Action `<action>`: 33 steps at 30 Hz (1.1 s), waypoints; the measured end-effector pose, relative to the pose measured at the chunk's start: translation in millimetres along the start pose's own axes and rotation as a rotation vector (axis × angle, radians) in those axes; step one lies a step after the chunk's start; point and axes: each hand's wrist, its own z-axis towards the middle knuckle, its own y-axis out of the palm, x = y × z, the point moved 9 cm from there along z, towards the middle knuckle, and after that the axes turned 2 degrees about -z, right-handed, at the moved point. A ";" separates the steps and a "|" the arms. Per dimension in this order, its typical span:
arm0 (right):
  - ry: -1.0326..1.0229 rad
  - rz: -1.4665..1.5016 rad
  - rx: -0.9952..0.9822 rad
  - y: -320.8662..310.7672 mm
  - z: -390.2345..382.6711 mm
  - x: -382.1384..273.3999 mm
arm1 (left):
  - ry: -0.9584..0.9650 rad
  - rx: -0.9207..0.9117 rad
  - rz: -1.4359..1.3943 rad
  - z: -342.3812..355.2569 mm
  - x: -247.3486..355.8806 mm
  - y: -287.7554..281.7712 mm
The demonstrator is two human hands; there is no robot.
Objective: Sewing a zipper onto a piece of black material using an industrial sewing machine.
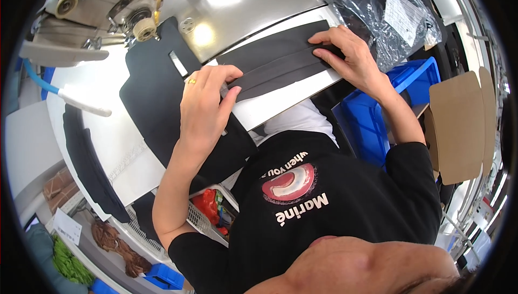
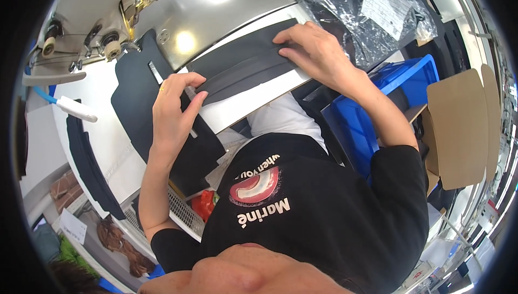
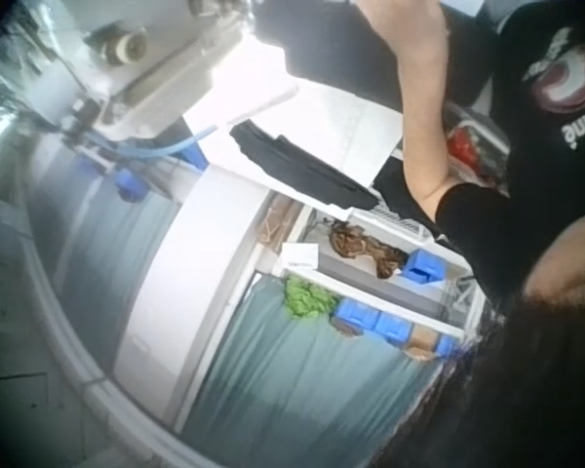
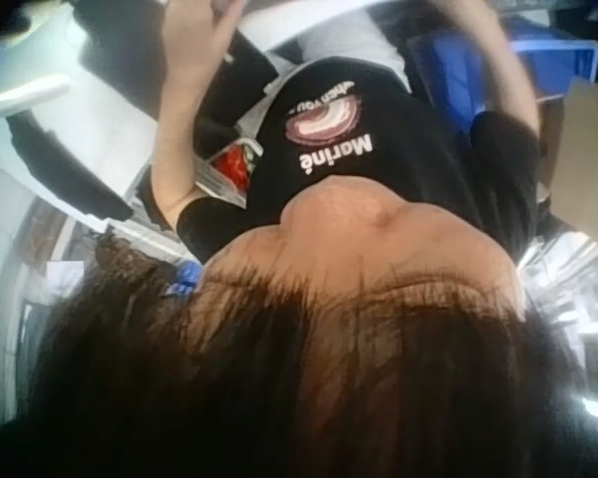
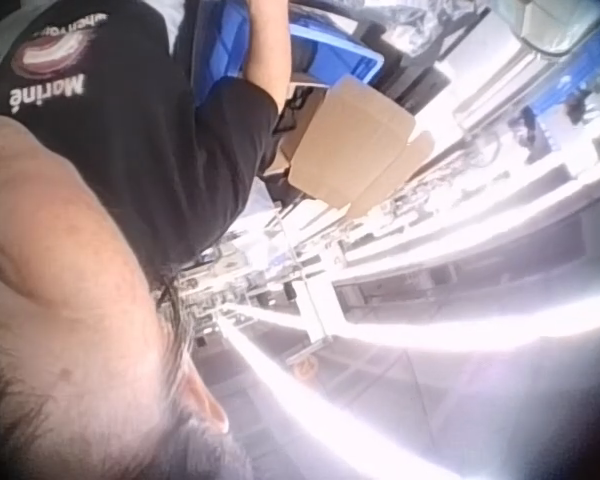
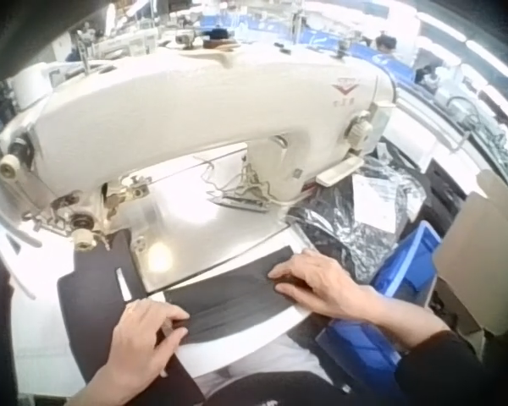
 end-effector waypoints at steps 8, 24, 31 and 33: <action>-0.313 -0.147 -0.339 73.1 -13.3 -103.5 | 0.533 0.046 0.600 -29.3 42.8 18.7; -0.417 -0.024 -0.119 37.5 -97.2 -81.6 | 0.247 0.095 0.931 -16.8 31.2 45.7; 0.200 -0.600 0.423 -194.5 -69.5 98.6 | 0.294 -0.017 0.874 34.5 -2.2 28.8; 0.279 -0.774 0.214 -219.2 -63.1 175.8 | 0.273 -0.046 0.817 43.7 -12.9 21.7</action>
